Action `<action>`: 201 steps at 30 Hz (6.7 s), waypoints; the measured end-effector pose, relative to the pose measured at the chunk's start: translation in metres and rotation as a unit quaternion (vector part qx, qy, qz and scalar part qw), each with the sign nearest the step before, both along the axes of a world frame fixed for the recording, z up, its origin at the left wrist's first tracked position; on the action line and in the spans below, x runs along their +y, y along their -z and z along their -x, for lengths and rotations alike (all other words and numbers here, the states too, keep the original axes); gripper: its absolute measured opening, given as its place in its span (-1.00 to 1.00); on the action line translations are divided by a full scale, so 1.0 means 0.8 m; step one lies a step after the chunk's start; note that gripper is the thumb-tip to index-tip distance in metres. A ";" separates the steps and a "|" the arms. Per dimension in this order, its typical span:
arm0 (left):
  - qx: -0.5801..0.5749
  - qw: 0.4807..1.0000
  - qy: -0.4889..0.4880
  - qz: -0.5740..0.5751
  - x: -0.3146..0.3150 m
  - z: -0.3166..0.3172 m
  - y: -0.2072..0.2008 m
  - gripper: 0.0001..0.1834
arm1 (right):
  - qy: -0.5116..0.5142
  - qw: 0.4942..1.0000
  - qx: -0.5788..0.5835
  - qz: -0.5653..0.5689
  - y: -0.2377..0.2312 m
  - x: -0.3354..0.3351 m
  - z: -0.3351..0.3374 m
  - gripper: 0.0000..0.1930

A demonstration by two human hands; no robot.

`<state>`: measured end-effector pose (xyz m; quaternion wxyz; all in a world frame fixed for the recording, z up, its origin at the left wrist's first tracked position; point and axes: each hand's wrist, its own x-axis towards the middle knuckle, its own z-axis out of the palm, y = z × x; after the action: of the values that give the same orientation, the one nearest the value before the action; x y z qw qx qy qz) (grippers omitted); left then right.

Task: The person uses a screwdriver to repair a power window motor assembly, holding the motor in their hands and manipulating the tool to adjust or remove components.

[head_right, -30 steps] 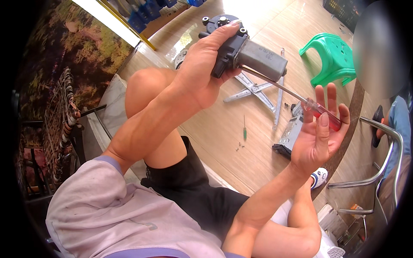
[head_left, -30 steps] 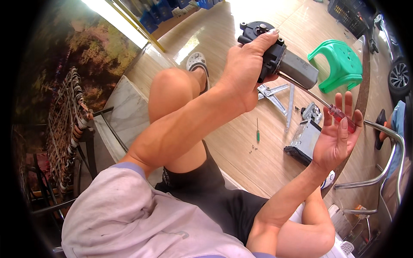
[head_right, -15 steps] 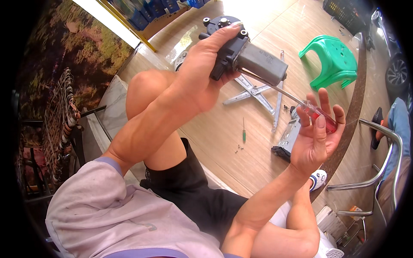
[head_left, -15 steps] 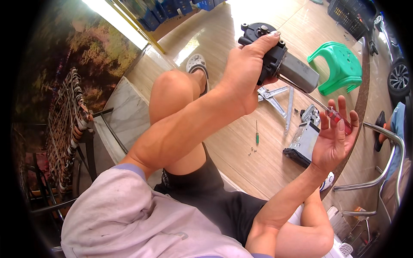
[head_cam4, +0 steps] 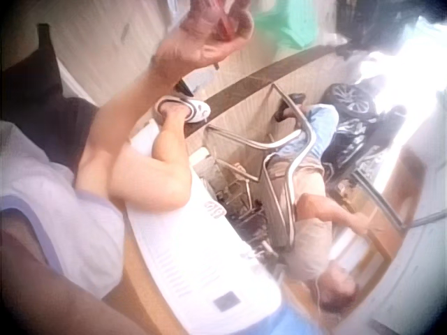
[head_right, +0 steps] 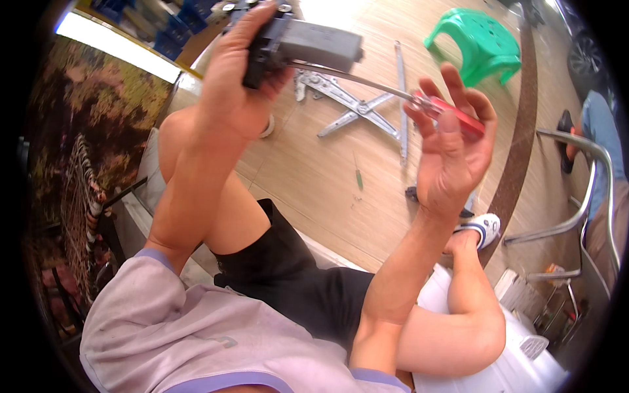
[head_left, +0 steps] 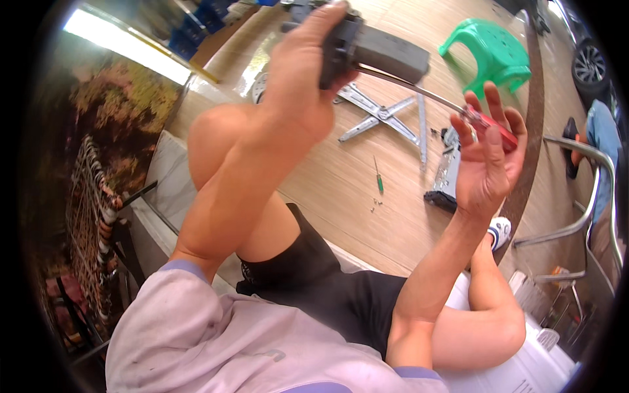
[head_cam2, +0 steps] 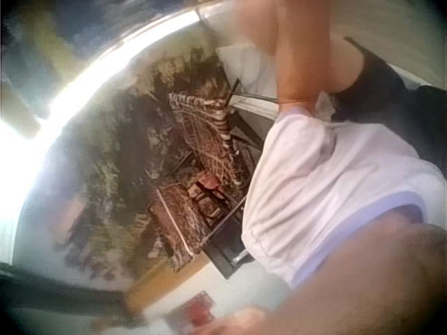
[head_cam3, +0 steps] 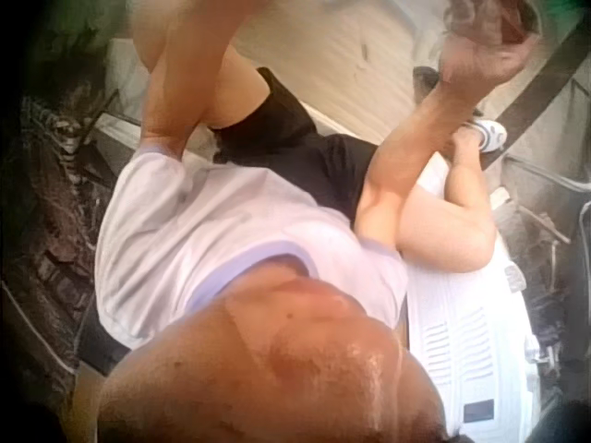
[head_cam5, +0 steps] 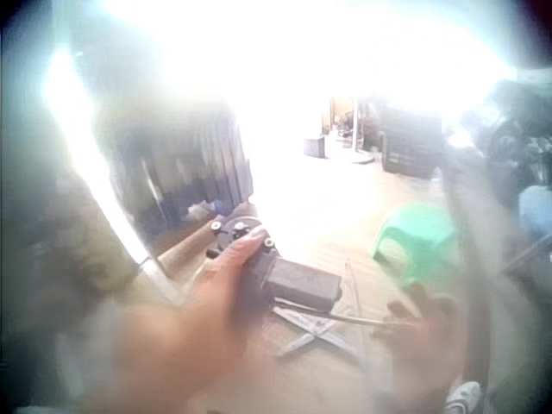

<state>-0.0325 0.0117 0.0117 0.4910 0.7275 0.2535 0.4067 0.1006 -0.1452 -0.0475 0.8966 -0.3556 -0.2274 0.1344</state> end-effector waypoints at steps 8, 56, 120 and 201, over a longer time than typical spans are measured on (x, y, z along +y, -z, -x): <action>-0.154 0.917 0.005 0.368 0.043 -0.006 0.010 -0.85 | 0.075 0.992 -0.088 0.057 0.009 -0.002 0.000 -0.79; -0.141 0.909 -0.010 0.392 0.025 -0.019 0.000 -0.81 | 0.035 0.988 0.004 0.153 0.011 -0.007 0.003 -0.71; -0.029 0.968 0.098 0.229 0.077 0.044 -0.052 -0.63 | -0.275 0.917 -0.086 0.277 0.031 0.038 0.098 -0.65; 0.040 0.945 0.211 0.248 -0.015 -0.044 0.014 -0.70 | -0.247 0.961 0.120 0.035 0.042 0.027 0.031 -0.56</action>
<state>0.0031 -0.0001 0.0007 0.7200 0.6353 0.2059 0.1887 0.0754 -0.1239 -0.0808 0.8430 -0.3010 -0.1938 0.4014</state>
